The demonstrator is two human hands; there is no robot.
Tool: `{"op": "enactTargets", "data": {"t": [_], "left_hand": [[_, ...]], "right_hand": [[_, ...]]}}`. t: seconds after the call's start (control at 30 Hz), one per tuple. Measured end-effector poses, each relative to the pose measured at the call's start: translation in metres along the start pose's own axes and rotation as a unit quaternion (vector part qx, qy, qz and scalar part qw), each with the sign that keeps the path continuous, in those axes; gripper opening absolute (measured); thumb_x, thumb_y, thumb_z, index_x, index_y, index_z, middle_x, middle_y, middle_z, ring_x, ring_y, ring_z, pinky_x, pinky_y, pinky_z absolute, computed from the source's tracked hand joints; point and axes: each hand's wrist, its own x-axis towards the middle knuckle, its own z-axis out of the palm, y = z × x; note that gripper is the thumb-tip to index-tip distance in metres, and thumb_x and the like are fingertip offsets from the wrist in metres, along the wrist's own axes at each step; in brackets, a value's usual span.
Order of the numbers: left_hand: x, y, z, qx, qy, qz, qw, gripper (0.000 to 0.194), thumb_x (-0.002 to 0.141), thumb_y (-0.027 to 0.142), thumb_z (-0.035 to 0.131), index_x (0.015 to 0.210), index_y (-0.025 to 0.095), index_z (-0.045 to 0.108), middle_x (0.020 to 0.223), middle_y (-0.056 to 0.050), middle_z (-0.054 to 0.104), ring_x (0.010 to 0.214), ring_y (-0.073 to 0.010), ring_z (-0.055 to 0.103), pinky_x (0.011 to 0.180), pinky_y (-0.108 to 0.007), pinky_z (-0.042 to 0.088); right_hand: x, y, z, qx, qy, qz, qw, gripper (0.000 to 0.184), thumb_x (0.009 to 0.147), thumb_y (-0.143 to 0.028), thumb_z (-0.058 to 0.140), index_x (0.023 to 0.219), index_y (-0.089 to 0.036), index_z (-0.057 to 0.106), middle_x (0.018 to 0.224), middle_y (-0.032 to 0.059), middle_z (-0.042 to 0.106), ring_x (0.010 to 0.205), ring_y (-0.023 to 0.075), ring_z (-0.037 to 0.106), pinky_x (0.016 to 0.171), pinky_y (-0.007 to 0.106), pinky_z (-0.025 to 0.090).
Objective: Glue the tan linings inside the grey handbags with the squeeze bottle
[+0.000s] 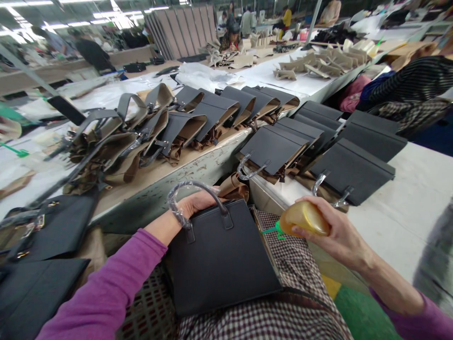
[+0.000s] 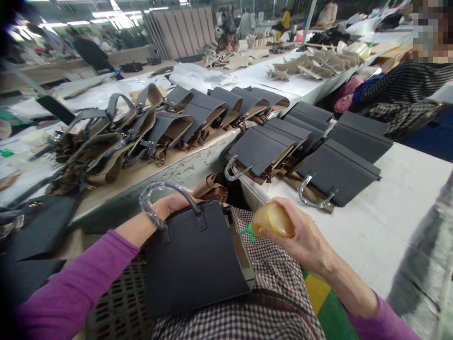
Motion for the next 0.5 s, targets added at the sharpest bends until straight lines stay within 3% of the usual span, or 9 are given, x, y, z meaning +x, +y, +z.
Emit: {"op": "enactTargets", "data": {"t": [0.1,0.33,0.5], "left_hand": [[0.003,0.0,-0.001,0.007,-0.007,-0.017,1.0,0.038,0.071,0.03,0.082,0.103,0.01,0.076,0.093,-0.007,0.082,0.095,-0.0309,0.073,0.084,-0.037,0.057],[-0.005,0.016,0.007,0.035,-0.009,-0.022,0.999,0.035,0.08,0.034,0.073,0.108,0.012,0.075,0.093,-0.004,0.081,0.102,-0.0315,0.072,0.088,-0.039,0.056],[-0.009,0.018,0.007,0.078,0.022,-0.02,0.996,0.034,0.084,0.031,0.07,0.111,0.009,0.073,0.088,-0.002,0.08,0.093,-0.0281,0.074,0.085,-0.037,0.057]], "right_hand": [[-0.006,0.004,0.0,-0.015,-0.008,-0.008,1.0,0.056,0.087,-0.069,0.071,0.12,-0.024,0.06,0.103,0.0094,0.074,0.085,0.0322,0.072,0.074,0.045,0.059],[-0.022,0.006,-0.001,-0.009,-0.046,0.003,0.999,0.05,0.091,-0.064,0.071,0.12,-0.026,0.059,0.102,0.006,0.075,0.084,0.0282,0.073,0.072,0.039,0.061],[-0.032,0.013,0.0,0.006,-0.056,-0.001,0.998,0.053,0.089,-0.064,0.074,0.123,-0.026,0.06,0.108,0.0076,0.075,0.089,0.0287,0.073,0.075,0.039,0.061]]}}
